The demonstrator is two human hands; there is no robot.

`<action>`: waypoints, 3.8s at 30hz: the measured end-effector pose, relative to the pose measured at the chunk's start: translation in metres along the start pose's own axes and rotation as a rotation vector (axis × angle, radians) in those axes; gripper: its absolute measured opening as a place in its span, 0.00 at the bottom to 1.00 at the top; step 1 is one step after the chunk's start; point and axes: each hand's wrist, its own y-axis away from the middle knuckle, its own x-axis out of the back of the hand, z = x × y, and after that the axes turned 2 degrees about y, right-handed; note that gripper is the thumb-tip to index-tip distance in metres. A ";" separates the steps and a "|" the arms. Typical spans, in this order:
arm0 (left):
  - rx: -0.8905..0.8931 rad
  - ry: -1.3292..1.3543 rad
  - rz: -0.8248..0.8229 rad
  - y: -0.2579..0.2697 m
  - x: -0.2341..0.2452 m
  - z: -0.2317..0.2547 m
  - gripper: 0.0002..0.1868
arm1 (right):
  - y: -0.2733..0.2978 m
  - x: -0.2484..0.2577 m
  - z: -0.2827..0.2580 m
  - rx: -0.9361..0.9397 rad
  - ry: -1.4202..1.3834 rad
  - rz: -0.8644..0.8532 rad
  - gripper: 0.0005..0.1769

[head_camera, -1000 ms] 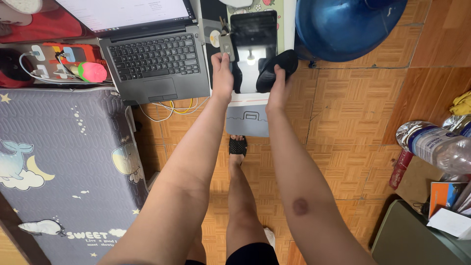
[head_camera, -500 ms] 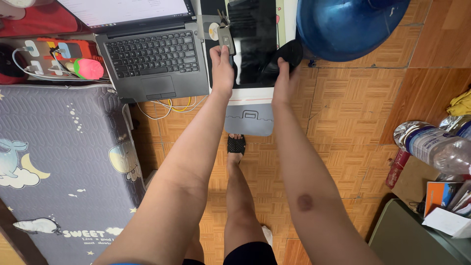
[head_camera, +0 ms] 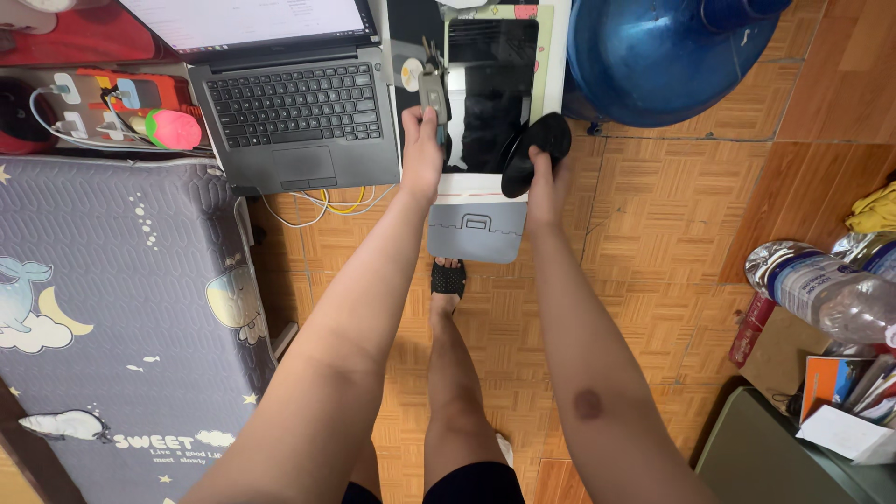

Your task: The person organizes a cluttered desk by moving a laptop, a tablet, a mouse, keys, and a face mask. They arrange these items on a white surface and a small stool, then pick up a blue shark plush toy from the bed.

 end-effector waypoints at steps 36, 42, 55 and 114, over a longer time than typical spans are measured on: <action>0.006 -0.046 -0.149 -0.028 0.007 0.023 0.18 | 0.014 -0.023 0.007 -0.040 -0.085 0.084 0.36; 0.058 0.019 -0.150 -0.029 0.005 0.029 0.18 | 0.023 -0.024 0.003 -0.085 -0.002 0.095 0.37; -0.117 0.110 -0.246 -0.026 0.047 0.072 0.09 | 0.034 -0.019 0.016 -0.073 -0.195 0.327 0.41; -0.593 -0.662 -0.490 0.126 0.140 0.281 0.14 | 0.145 -0.157 -0.188 1.017 0.618 -0.275 0.13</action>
